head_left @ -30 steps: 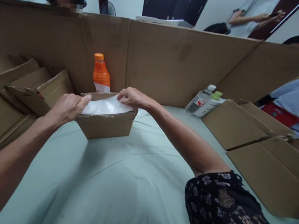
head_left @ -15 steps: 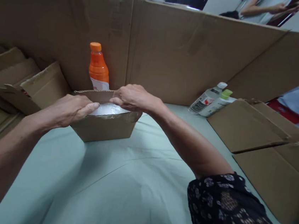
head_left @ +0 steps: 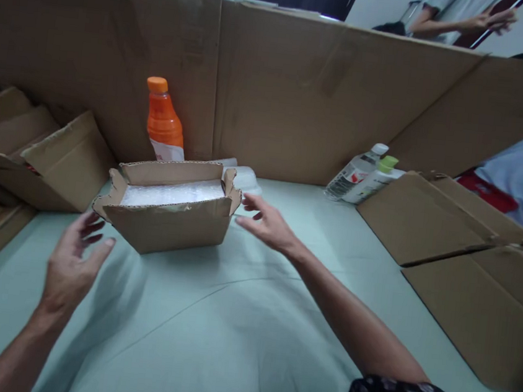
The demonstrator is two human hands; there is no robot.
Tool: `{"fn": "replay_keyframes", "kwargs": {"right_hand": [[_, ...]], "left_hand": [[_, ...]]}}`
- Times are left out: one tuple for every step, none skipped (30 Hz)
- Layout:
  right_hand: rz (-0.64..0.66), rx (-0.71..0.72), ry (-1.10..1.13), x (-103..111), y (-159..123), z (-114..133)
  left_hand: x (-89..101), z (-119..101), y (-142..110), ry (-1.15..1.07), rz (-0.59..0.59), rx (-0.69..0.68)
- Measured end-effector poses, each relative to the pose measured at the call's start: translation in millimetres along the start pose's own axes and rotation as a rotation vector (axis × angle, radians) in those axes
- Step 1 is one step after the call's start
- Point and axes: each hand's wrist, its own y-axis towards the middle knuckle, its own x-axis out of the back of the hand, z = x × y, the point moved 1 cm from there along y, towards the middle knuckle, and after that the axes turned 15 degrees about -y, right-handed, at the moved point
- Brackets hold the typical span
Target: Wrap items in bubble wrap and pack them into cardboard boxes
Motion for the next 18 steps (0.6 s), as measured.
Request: {"fn": "replay_keyframes", "kwargs": {"right_hand": [[0.055, 0.012, 0.014, -14, 2, 3], [0.089, 0.024, 0.018, -26, 5, 8], [0.1, 0.029, 0.013, -34, 7, 14], [0.091, 0.021, -0.001, -38, 8, 19], [0.072, -0.002, -0.021, -38, 7, 22], [0.052, -0.036, -0.041, -35, 2, 21], [0.035, -0.076, -0.058, -28, -6, 18], [0.016, -0.12, -0.074, -19, -17, 11], [-0.011, -0.167, -0.091, -9, -31, 3], [-0.048, -0.208, -0.107, 0, -46, -5], [-0.089, -0.234, -0.121, 9, -61, -12], [-0.126, -0.239, -0.129, 16, -76, -16], [-0.155, -0.225, -0.128, 19, -89, -16], [-0.17, -0.193, -0.119, 19, -100, -13], [-0.17, -0.152, -0.104, 15, -109, -6], [-0.156, -0.106, -0.089, 9, -115, 3], [-0.131, -0.06, -0.076, 2, -120, 13], [-0.103, -0.017, -0.071, -6, -122, 24]], "left_hand": [[-8.1, 10, 2, -0.061, 0.002, 0.051], [-17.0, 16, 5, -0.098, -0.017, 0.087], [-26.4, 17, 8, -0.109, -0.025, 0.105], [-35.9, 13, 11, -0.104, -0.045, 0.107], [-45.8, 7, 12, -0.097, -0.069, 0.1], [-56.1, -1, 12, -0.098, -0.08, 0.089], [-66.9, -11, 9, -0.109, -0.075, 0.077], [-78.1, -20, 4, -0.127, -0.047, 0.07], [-89.0, -28, -3, -0.146, 0.001, 0.068], [-98.6, -35, -11, -0.166, 0.061, 0.074], [-105.8, -40, -21, -0.185, 0.119, 0.089], [-109.4, -43, -31, -0.202, 0.164, 0.113], [-108.3, -44, -41, -0.213, 0.186, 0.141], [-102.1, -43, -51, -0.212, 0.179, 0.169], [-90.6, -40, -60, -0.197, 0.145, 0.192], [-74.9, -36, -69, -0.169, 0.092, 0.209], [-56.4, -32, -76, -0.124, 0.034, 0.213], [-37.3, -27, -82, -0.077, -0.008, 0.2]]}}
